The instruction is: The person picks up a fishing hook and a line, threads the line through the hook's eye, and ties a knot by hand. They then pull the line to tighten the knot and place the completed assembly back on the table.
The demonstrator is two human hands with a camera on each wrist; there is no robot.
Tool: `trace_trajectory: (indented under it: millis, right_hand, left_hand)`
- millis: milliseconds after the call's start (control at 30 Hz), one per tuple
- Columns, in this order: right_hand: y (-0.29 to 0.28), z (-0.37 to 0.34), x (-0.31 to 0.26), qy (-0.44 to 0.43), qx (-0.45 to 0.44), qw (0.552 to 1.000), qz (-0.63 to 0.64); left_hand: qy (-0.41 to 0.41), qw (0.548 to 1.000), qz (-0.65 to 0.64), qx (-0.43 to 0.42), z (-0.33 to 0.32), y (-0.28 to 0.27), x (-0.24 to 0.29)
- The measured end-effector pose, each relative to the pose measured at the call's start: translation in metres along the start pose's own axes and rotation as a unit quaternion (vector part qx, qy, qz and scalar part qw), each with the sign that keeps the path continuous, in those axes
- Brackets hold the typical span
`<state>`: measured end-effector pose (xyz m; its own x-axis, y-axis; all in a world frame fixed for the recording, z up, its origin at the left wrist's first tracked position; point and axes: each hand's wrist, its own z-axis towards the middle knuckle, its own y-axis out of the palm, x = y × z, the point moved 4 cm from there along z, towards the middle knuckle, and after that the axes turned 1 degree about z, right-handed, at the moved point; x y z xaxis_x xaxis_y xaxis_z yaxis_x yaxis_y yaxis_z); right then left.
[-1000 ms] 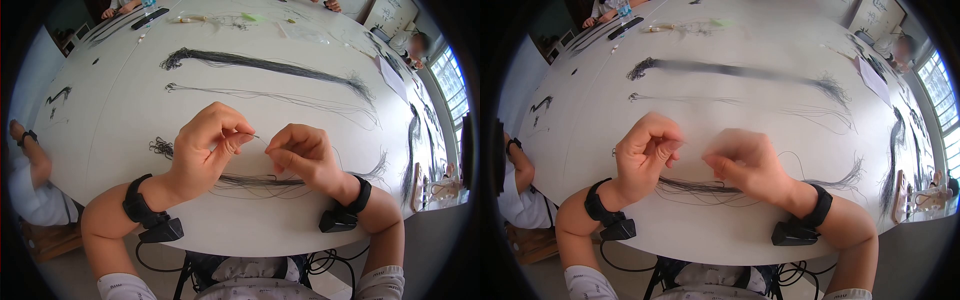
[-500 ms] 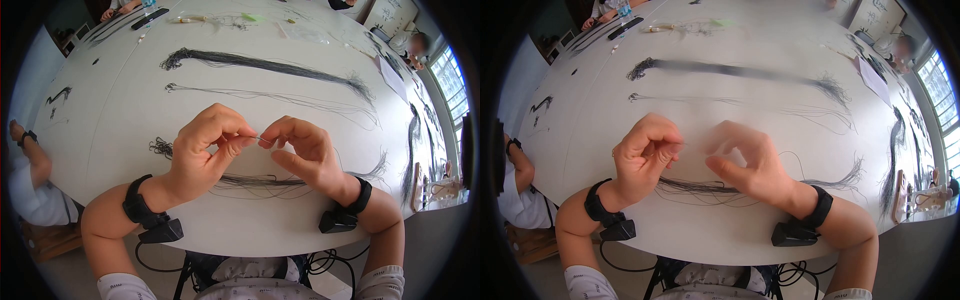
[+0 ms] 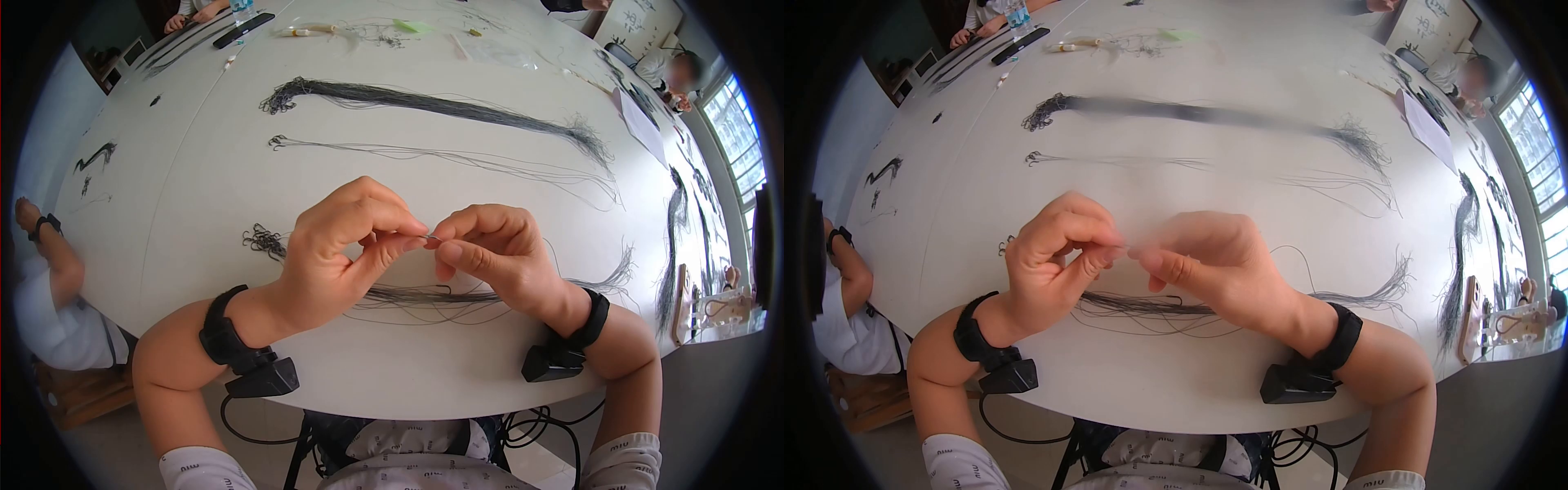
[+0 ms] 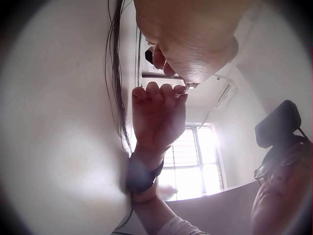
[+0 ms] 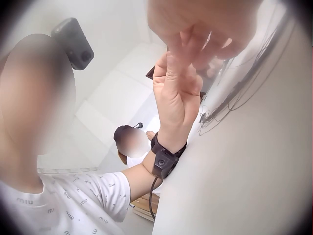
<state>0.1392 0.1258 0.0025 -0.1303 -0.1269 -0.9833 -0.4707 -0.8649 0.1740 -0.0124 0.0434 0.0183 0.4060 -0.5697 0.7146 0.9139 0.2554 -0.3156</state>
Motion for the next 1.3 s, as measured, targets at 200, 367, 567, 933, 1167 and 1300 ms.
trace_trajectory:
  millis: [200,367,567,933,1167,1300]
  right_hand:
    - [0.001,0.0,0.0,-0.011,0.003,1.0,0.018]
    - [-0.002,0.001,0.001,-0.017,0.004,1.0,-0.009]
    - [-0.003,0.002,0.001,-0.022,0.015,1.0,-0.012]
    - [-0.004,0.001,0.002,-0.027,0.031,0.998,-0.045]
    - [-0.002,0.001,0.002,-0.031,0.035,0.996,-0.078]
    - [-0.003,0.0,-0.002,0.01,0.062,0.993,-0.1]
  left_hand:
    - [0.024,1.0,0.011,-0.006,0.001,0.0,0.001]
    - [0.029,0.999,0.012,-0.011,0.001,0.001,0.0]
    - [-0.036,0.997,-0.02,-0.069,0.0,0.001,0.0]
    - [-0.311,0.924,-0.19,-0.113,-0.004,0.006,-0.012]
    - [-0.304,0.923,-0.193,-0.135,-0.006,0.008,-0.012]
    - [-0.259,0.95,-0.136,-0.109,-0.005,0.005,-0.012]
